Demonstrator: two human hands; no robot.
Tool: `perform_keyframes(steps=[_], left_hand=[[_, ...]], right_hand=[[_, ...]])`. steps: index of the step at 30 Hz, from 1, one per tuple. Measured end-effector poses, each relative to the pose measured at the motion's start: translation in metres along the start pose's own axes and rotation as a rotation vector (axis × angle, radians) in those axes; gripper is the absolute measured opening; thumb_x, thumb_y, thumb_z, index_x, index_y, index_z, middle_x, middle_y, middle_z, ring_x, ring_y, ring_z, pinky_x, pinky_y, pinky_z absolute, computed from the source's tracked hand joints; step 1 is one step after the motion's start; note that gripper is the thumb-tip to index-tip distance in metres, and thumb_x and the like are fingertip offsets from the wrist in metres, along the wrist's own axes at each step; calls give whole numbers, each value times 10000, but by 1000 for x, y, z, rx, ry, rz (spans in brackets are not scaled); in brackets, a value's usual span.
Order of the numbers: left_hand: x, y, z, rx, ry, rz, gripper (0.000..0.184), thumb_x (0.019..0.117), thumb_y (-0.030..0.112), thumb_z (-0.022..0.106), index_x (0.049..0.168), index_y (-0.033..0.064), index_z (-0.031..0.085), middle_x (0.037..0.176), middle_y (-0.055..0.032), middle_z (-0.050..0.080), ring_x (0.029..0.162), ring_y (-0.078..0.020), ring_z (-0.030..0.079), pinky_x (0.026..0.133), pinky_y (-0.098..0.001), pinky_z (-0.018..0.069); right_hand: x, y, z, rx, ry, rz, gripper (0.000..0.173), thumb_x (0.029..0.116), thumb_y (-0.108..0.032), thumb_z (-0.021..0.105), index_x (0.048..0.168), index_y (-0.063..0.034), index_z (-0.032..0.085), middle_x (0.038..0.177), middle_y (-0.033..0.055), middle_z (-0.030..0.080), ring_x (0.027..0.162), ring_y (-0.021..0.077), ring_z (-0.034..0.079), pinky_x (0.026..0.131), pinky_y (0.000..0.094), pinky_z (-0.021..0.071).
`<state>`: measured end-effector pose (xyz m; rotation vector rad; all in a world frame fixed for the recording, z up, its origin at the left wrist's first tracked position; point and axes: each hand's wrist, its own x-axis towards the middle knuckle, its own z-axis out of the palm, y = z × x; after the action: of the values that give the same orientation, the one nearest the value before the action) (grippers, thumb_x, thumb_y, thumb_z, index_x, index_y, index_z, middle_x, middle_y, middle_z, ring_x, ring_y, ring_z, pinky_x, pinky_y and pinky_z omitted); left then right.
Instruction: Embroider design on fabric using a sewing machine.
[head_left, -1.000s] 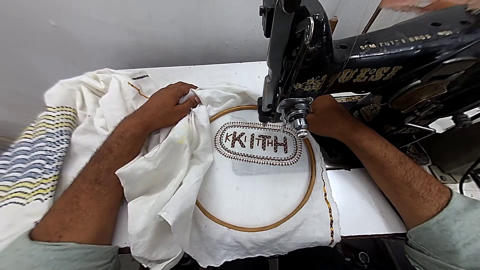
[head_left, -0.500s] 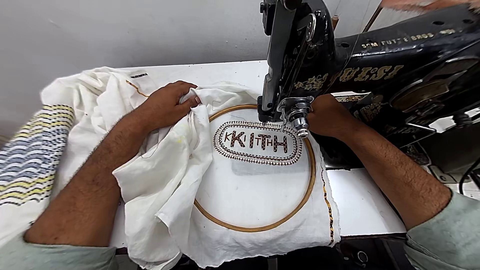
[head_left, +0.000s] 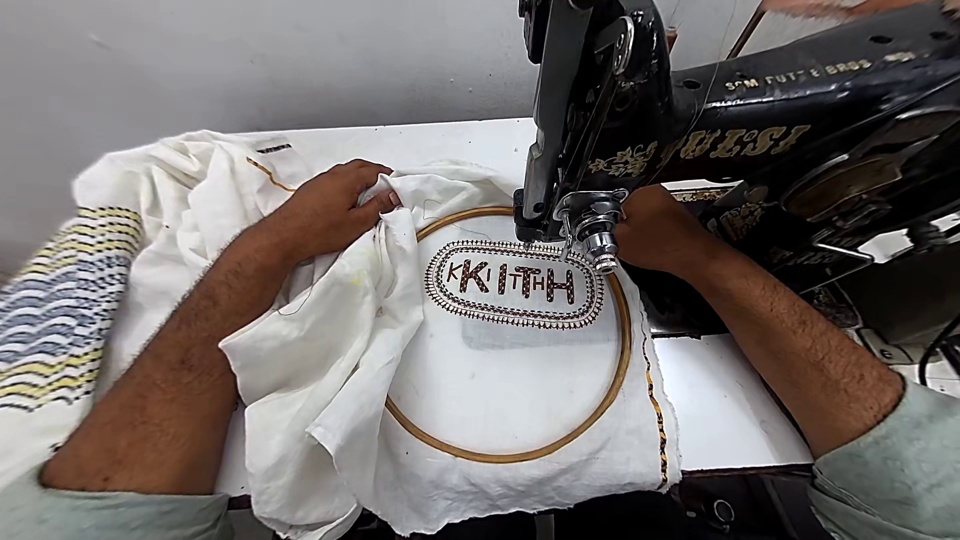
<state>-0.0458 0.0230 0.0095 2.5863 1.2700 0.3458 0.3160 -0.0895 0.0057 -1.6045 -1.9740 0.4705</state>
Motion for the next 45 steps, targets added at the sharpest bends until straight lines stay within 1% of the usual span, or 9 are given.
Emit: perform_keyframes(steps=[4, 8, 15, 25, 28, 32, 35, 40, 45], left_hand=[[1, 0, 1, -7, -3, -14, 419, 1099, 311, 467, 1323, -11, 614, 1396, -236, 575, 1308, -414, 547, 1081, -639, 400], [0, 1, -1, -9, -5, -20, 411, 1098, 296, 462, 1314, -17, 619, 1395, -232, 580, 1315, -396, 549, 1097, -615, 399], [1, -1, 0, 5, -16, -13, 435, 1099, 321, 458, 1315, -21, 616, 1394, -222, 585, 1317, -372, 554, 1112, -573, 404], [2, -2, 1, 14, -23, -5, 444, 1098, 332, 452, 1319, -17, 613, 1382, -210, 591, 1310, -345, 558, 1118, -534, 408], [2, -3, 1, 12, -10, 3, 429, 1094, 325, 460, 1307, -10, 624, 1368, -196, 603, 1296, -324, 570, 1111, -518, 419], [2, -1, 1, 0, -13, -4, 421, 1095, 322, 462, 1302, -6, 624, 1359, -193, 605, 1278, -318, 579, 1095, -518, 429], [2, -2, 1, -2, -13, 3, 428, 1097, 325, 461, 1306, -11, 625, 1354, -200, 607, 1281, -326, 577, 1100, -523, 424], [3, -1, 1, 14, -18, 6, 444, 1098, 324, 453, 1323, -24, 613, 1364, -212, 602, 1297, -337, 568, 1111, -520, 416], [3, -1, 1, 12, -21, -11, 440, 1099, 318, 451, 1318, -28, 612, 1359, -213, 601, 1288, -337, 570, 1101, -520, 419]], right_hand=[[1, 2, 0, -9, -10, 14, 202, 1016, -269, 648, 898, -116, 708, 708, -60, 584, 639, -1, 520, 624, 242, 443], [-2, -4, 0, -27, -9, 14, 196, 1016, -199, 627, 893, -60, 690, 717, -7, 569, 652, 57, 513, 635, 307, 437], [-4, -2, 4, -61, 62, -58, 225, 981, -189, 634, 783, -86, 610, 679, -34, 519, 630, 14, 482, 609, 257, 407], [-6, 0, 5, -103, 74, -103, 253, 990, -226, 559, 873, -16, 638, 777, 63, 580, 740, 111, 543, 683, 380, 432], [-7, -2, 5, -142, 71, -147, 251, 980, -186, 583, 881, 37, 645, 810, 134, 608, 780, 176, 571, 712, 437, 438], [-9, -5, 4, -171, 73, -133, 226, 968, -181, 591, 913, 30, 650, 842, 137, 615, 808, 178, 580, 737, 429, 444], [-9, -6, 3, -176, 61, -130, 210, 956, -140, 614, 928, 63, 657, 875, 203, 635, 846, 261, 610, 754, 505, 448], [-8, -1, 4, -197, 60, -141, 215, 944, -146, 613, 927, 65, 649, 877, 207, 633, 850, 280, 611, 746, 523, 442], [-5, 7, 7, -214, 83, -164, 291, 934, -223, 614, 993, 59, 660, 937, 232, 648, 907, 316, 634, 771, 560, 451]])
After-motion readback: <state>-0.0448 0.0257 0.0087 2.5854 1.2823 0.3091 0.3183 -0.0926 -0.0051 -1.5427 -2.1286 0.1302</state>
